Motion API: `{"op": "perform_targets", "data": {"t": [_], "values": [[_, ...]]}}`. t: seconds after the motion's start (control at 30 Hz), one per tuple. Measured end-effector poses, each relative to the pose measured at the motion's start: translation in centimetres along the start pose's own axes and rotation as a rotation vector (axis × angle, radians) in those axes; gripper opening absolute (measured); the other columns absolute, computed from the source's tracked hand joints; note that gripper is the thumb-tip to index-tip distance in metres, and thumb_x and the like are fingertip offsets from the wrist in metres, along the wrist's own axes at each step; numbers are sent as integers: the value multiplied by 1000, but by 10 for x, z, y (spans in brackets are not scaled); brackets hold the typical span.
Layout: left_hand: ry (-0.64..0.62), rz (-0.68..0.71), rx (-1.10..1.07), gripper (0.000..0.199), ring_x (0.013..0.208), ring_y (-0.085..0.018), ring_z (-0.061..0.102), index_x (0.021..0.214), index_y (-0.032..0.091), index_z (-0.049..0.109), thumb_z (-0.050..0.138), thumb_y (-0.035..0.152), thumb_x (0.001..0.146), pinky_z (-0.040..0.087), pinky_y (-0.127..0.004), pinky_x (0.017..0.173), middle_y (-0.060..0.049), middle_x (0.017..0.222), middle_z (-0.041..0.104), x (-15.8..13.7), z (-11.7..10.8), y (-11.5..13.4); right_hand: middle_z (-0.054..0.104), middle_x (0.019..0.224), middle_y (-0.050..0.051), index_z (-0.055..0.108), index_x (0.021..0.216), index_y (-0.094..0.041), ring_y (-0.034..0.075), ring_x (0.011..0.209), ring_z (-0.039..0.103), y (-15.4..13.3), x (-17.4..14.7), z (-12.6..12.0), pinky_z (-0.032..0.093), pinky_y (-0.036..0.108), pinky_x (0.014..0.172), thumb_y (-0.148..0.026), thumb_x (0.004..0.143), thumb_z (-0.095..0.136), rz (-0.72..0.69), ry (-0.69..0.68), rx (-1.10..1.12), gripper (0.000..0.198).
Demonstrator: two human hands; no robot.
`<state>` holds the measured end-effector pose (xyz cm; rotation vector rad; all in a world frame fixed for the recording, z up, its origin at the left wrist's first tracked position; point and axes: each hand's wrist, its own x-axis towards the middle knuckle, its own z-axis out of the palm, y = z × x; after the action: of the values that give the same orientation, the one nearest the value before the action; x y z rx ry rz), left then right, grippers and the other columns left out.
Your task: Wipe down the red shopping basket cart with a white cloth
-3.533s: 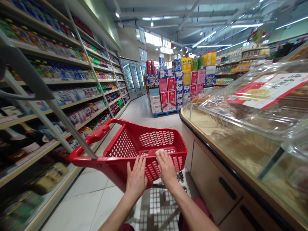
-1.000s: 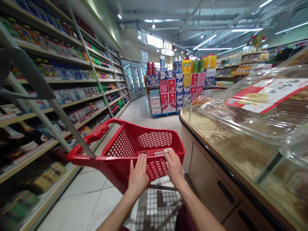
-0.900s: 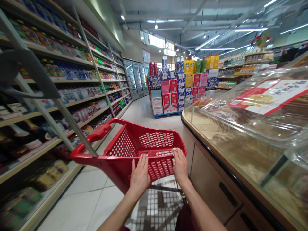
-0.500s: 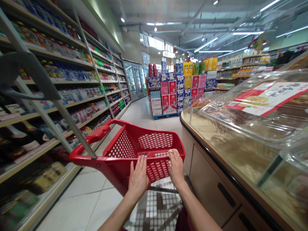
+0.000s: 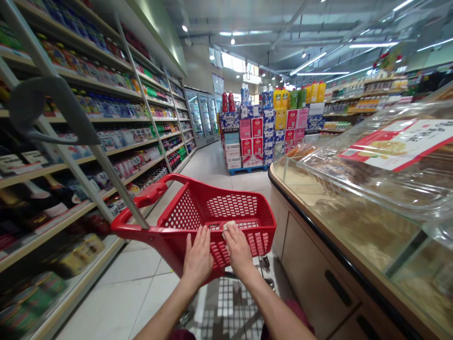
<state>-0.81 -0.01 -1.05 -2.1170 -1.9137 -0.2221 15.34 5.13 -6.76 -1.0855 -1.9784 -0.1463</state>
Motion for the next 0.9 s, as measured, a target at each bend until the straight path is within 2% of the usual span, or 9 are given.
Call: {"op": "perform_targets", "data": {"t": [0.07,0.2,0.37,0.47,0.6,0.67,0.73,0.8,0.9], "values": [[4,24,5,60,130,-20,17,131,9,27,34,19,72,10,-48,106,-8,140,24,0,0,0,47,126,10,50,119,-17,21,122,35,4,0,-1,34,42,97,-1,72,35,34,10,-13,51],[12,19,14,58,130,-21,17,130,8,29,33,20,73,12,-47,106,-9,140,25,-1,-1,1,48,125,11,50,119,-16,23,121,36,10,2,-3,35,44,96,2,68,34,227,73,-71,56],[1,17,9,58,130,-23,17,130,8,29,34,20,73,12,-47,106,-10,139,26,0,-3,1,47,126,9,47,122,-18,19,122,34,-12,6,8,34,40,98,-1,72,36,-18,15,16,54],[4,27,10,62,130,-24,17,131,10,26,36,20,71,11,-49,105,-9,140,26,0,-2,-2,46,128,8,47,122,-19,20,122,35,18,-3,-5,34,41,98,-1,71,35,39,4,-38,55],[9,15,-2,62,130,-24,17,131,9,28,37,18,70,13,-48,105,-9,139,27,-1,-2,2,48,125,9,51,118,-19,23,120,37,81,-24,-33,34,45,96,-3,70,38,316,63,-188,52],[6,-3,-16,62,130,-24,18,130,7,29,36,18,69,14,-48,105,-10,139,26,0,-3,5,48,124,11,52,117,-16,23,119,38,84,-28,-36,36,44,96,-3,70,37,386,94,-203,51],[1,-22,-27,62,129,-24,19,130,6,29,36,18,69,15,-48,105,-10,139,26,1,-5,7,46,126,10,50,119,-15,21,120,37,67,-24,-31,36,41,97,-2,70,35,331,70,-154,52],[1,-23,-27,62,129,-23,19,130,7,29,36,18,69,14,-48,105,-10,139,27,2,-6,7,44,129,8,48,121,-17,18,121,36,46,-17,-23,35,38,98,-2,71,34,196,8,-82,54],[4,3,-14,62,129,-23,19,130,10,29,37,19,69,13,-48,105,-8,139,27,1,-6,4,45,128,7,50,119,-18,18,121,36,43,-12,-21,34,38,99,-2,70,34,137,-10,-55,53]]}}
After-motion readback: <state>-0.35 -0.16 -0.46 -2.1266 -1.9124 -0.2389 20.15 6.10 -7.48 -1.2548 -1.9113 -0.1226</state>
